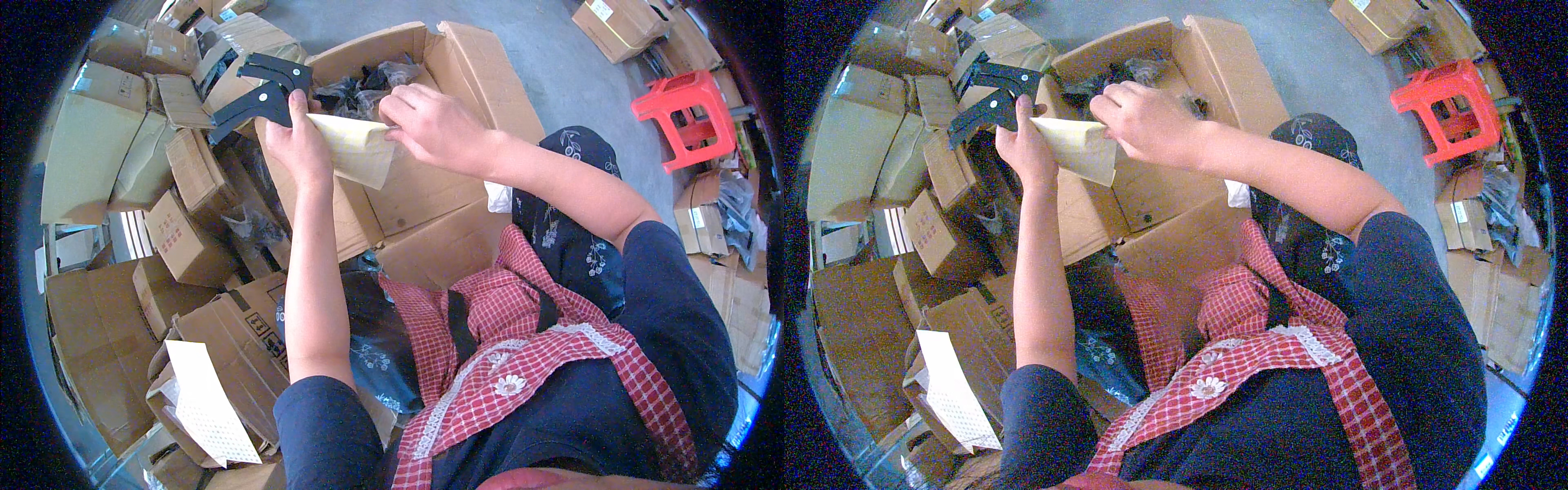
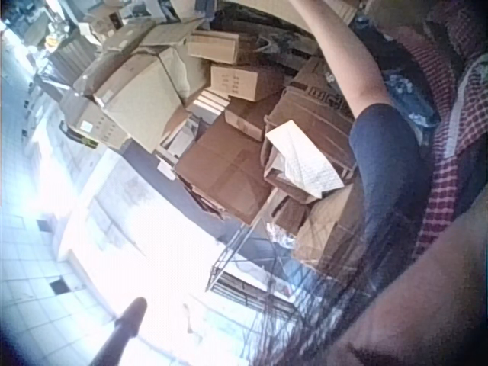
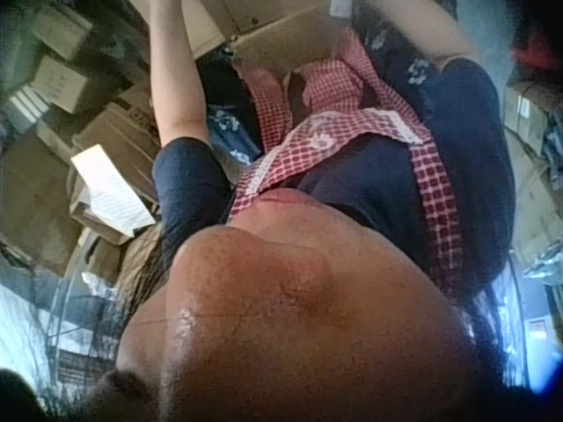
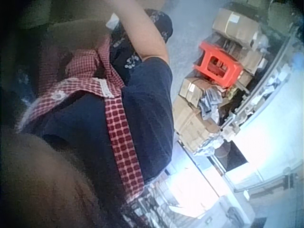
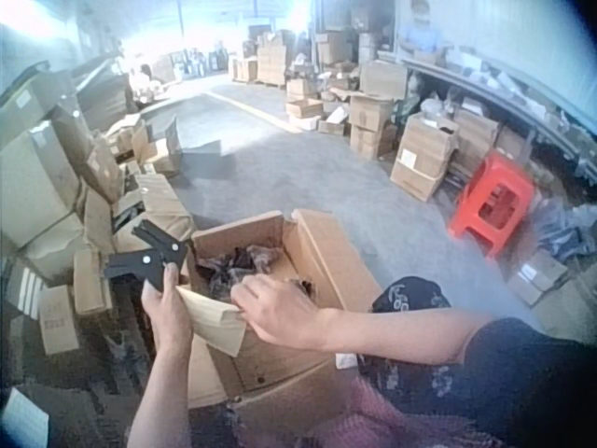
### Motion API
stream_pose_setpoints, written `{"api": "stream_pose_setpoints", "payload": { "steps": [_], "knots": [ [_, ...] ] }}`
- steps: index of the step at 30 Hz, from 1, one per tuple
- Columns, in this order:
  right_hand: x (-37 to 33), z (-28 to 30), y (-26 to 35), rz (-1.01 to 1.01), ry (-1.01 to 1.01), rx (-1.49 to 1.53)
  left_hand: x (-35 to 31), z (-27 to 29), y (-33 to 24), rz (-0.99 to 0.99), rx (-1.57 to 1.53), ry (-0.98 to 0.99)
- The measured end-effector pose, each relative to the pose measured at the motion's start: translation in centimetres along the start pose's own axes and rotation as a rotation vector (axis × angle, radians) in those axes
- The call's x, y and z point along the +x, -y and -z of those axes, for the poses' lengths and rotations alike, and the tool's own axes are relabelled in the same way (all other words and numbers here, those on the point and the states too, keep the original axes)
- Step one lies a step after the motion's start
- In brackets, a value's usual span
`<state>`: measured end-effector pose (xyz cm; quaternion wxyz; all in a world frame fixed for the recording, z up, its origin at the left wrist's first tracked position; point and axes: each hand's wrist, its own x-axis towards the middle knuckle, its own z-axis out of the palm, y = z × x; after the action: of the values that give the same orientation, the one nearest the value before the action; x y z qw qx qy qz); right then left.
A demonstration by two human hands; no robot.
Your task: The person takes black plastic components from a box, applies adhesive labels to them, and places them into individual plastic bags.
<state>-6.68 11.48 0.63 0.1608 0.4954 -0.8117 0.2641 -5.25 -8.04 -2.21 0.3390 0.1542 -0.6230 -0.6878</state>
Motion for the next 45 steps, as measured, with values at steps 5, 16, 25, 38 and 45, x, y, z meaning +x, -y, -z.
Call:
{"api": "stream_pose_setpoints", "payload": {
  "steps": [5,16,25,38,45],
  "knots": [
    [-0.2,-0.1,0.2,0.155,-0.025,-0.211,0.3,0.2,0.4,0.028,0.004,-0.014],
    [-0.5,0.7,0.6,0.053,0.1,0.43,-0.5,0.2,-0.2,0.371,0.344,0.112],
    [2.3,2.1,-8.8,-0.585,0.021,0.838,-6.1,-1.1,0.3,0.586,0.191,0.58],
    [1.6,1.3,-7.2,-0.43,0.043,0.527,-7.6,-2.5,-0.5,0.454,0.069,0.701],
    [1.9,1.1,-6.3,-0.453,-0.092,0.574,-7.5,-2.2,-1.3,0.501,-0.14,0.477]
  ]
}}
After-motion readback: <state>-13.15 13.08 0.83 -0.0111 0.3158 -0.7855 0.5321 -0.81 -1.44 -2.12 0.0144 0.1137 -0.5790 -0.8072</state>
